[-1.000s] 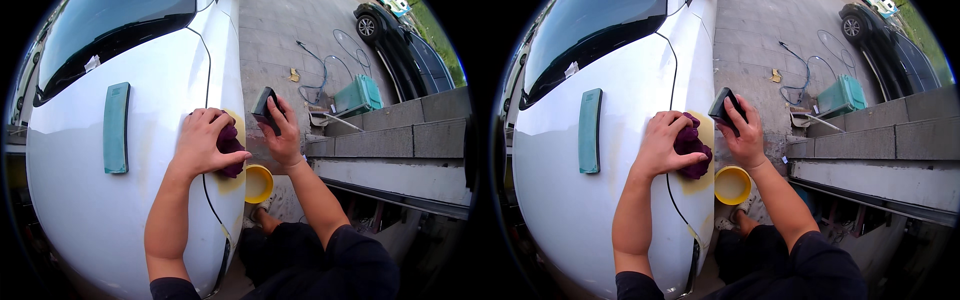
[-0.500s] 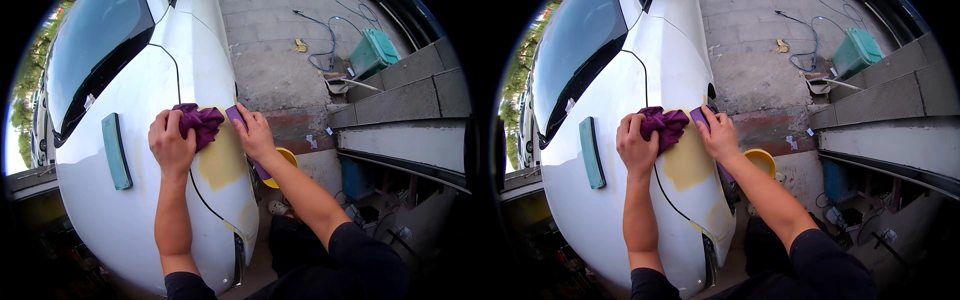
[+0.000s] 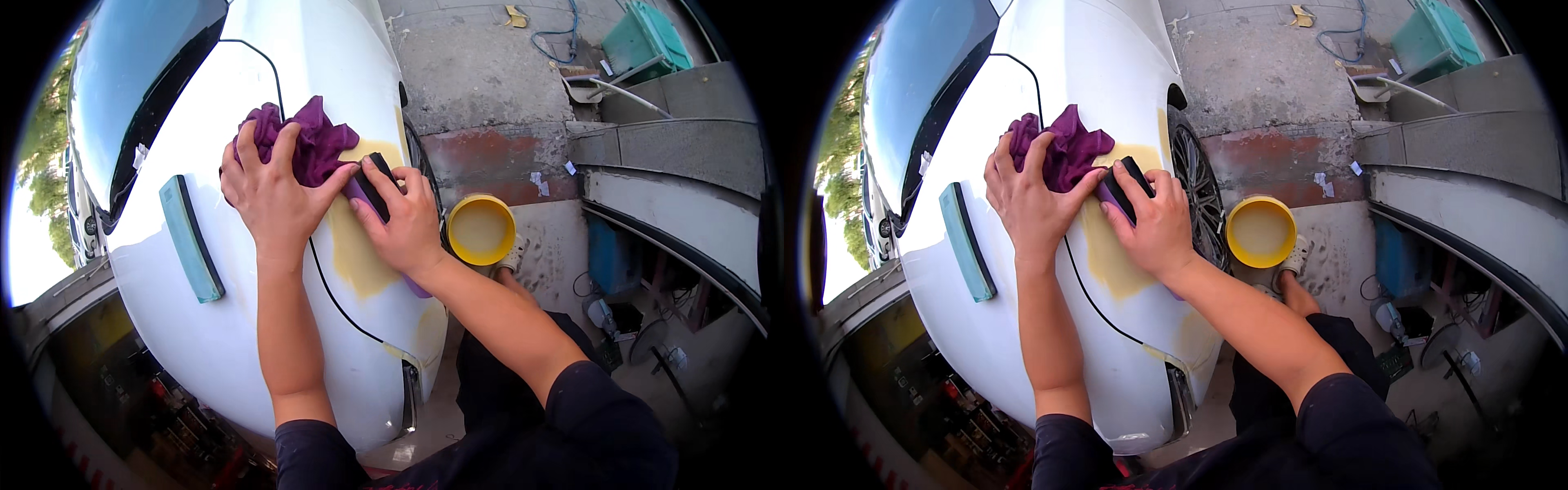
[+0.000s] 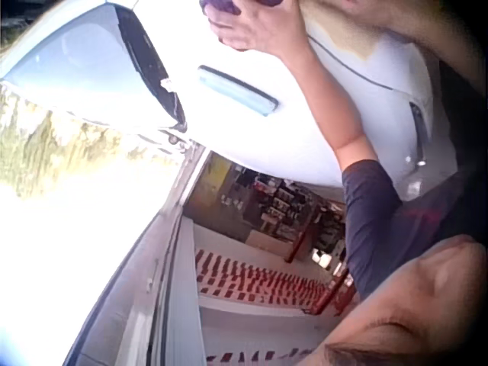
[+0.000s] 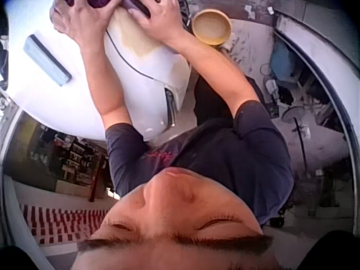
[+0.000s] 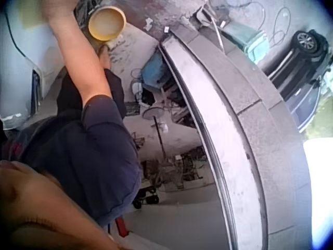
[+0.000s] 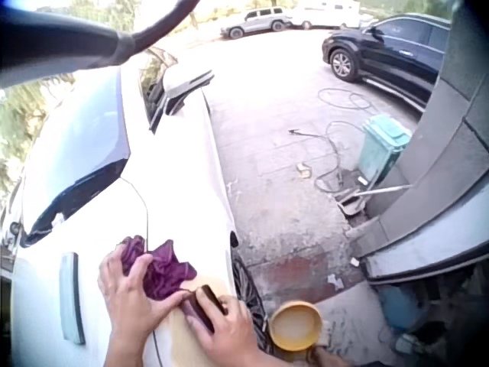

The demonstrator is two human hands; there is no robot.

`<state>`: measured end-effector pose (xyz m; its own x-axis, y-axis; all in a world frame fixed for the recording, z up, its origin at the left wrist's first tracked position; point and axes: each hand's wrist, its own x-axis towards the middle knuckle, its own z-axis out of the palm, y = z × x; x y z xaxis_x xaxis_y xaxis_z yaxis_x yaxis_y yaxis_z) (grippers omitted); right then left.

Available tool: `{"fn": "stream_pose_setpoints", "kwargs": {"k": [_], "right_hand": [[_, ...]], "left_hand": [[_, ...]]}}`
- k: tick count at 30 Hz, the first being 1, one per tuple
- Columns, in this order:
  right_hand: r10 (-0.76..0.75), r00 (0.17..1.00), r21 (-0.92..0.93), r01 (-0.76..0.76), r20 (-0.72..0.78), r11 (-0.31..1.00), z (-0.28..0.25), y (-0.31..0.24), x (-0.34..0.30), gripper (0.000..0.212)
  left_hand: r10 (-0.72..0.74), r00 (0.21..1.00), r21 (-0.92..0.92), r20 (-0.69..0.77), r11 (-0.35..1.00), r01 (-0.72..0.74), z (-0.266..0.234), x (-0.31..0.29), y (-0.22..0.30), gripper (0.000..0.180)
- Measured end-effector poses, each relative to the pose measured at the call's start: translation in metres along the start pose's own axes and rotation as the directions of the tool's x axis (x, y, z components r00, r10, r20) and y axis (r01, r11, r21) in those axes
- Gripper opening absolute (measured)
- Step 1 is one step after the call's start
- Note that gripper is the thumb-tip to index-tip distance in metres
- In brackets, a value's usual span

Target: The person sands a section of a white car's front bumper using a purple sanding block and a purple cloth. They repeatedly rub the sanding block over a yellowish area on the bumper, occasionally wiping the surface with the cloth and dipping the block into a yellow bucket of water.

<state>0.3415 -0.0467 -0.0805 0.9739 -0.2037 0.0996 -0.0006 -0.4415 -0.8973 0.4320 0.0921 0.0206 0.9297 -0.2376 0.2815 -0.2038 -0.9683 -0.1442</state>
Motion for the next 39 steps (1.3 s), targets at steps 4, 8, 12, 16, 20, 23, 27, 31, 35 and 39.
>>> {"fn": "stream_pose_setpoints", "kwargs": {"k": [4, 8, 12, 16, 20, 23, 27, 31, 35, 39], "right_hand": [[-0.091, 0.994, -0.099, 0.097, 0.062, 0.990, -0.012, 0.017, 0.000, 0.059], [0.010, 0.999, -0.085, -0.007, 0.036, 0.996, -0.010, 0.031, 0.001, 0.057], [0.110, 0.994, -0.084, -0.110, -0.004, 0.990, 0.000, 0.034, 0.012, 0.057], [0.145, 0.989, -0.084, -0.146, -0.023, 0.986, 0.009, 0.033, 0.027, 0.058], [0.151, 0.987, -0.131, -0.157, -0.051, 0.979, 0.013, 0.032, 0.034, 0.057], [0.137, 0.987, -0.167, -0.148, -0.079, 0.975, 0.014, 0.032, 0.032, 0.058], [0.144, 0.987, -0.145, -0.153, -0.073, 0.978, 0.013, 0.015, 0.028, 0.059], [0.058, 0.998, -0.146, -0.060, -0.021, 0.987, 0.012, -0.023, 0.006, 0.061], [-0.012, 0.993, -0.210, -0.014, -0.121, 0.978, 0.030, -0.024, 0.016, 0.062], [0.049, 0.980, -0.251, -0.098, -0.192, 0.963, 0.045, -0.009, 0.085, 0.056]], "left_hand": [[-0.039, 0.999, -0.006, -0.025, 0.999, 0.039, 0.003, 0.001, -0.007, 0.070], [-0.070, 0.995, -0.125, -0.064, 0.990, 0.062, 0.004, 0.001, -0.011, 0.047], [-0.187, 0.981, -0.253, -0.050, 0.953, 0.169, -0.002, 0.002, -0.015, 0.028], [-0.171, 0.978, -0.182, -0.116, 0.972, 0.148, -0.007, -0.001, -0.020, 0.040], [0.008, 1.000, 0.031, 0.027, 0.999, -0.009, -0.010, -0.005, -0.013, 0.052], [0.028, 0.995, -0.078, 0.096, 0.997, -0.020, -0.020, -0.005, -0.013, 0.040], [-0.035, 0.999, -0.070, 0.035, 0.997, 0.038, -0.016, -0.003, -0.008, 0.025], [-0.123, 0.990, -0.258, -0.075, 0.961, 0.100, -0.006, 0.000, -0.017, 0.021], [-0.149, 0.980, -0.409, -0.134, 0.909, 0.083, -0.008, 0.003, -0.020, 0.022], [-0.094, 0.984, -0.472, -0.153, 0.882, 0.011, -0.003, 0.006, -0.023, 0.020]]}}
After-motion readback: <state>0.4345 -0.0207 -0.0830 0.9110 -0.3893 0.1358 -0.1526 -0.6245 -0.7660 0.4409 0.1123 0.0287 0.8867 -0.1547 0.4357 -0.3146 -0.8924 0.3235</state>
